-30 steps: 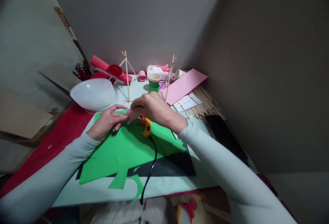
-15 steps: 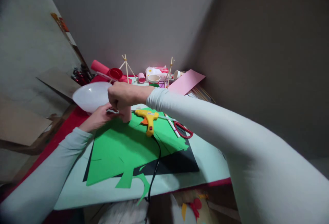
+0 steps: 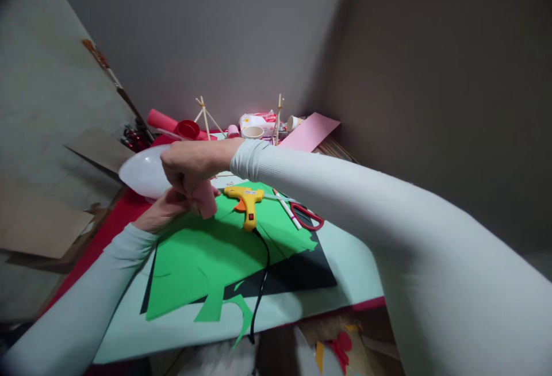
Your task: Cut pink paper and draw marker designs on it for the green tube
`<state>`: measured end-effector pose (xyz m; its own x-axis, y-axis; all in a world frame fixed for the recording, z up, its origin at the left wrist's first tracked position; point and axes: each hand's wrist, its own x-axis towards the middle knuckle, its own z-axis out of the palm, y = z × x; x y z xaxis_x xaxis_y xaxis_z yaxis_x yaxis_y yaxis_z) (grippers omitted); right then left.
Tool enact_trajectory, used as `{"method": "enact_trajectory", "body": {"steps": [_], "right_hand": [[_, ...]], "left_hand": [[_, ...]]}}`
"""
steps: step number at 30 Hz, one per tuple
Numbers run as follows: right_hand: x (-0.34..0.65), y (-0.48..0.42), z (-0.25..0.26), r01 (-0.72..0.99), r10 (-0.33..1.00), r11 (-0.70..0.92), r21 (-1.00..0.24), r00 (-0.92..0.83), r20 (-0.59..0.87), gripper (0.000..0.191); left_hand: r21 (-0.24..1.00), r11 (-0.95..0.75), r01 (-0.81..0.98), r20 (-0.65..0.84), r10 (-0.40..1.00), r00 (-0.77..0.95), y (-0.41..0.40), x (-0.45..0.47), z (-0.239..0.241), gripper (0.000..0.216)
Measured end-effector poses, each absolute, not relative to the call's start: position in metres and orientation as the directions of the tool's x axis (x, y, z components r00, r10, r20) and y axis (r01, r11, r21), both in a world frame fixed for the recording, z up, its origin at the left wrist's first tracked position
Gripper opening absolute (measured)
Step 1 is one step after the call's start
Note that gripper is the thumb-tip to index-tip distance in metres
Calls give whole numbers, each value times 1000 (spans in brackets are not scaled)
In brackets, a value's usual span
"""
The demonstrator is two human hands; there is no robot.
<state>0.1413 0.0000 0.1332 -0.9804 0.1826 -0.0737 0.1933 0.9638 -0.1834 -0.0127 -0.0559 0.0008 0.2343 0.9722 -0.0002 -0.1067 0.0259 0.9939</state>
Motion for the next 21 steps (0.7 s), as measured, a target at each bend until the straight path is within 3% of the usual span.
{"method": "enact_trajectory", "body": {"steps": [15,19,21], "right_hand": [[151,5,134,145,160,971,-188,-985,68,25],[183,-6,125,147,301,925,-350,-845,442,37],[204,-21,105,113,492,829,-547,-613,618,23]], "left_hand": [[954,55,-295,9,978,210,-64,-4,-6,50],[935,47,-350,19,983,184,-70,1,-1,50],[925,47,-377,15,987,159,-74,5,1,57]]}}
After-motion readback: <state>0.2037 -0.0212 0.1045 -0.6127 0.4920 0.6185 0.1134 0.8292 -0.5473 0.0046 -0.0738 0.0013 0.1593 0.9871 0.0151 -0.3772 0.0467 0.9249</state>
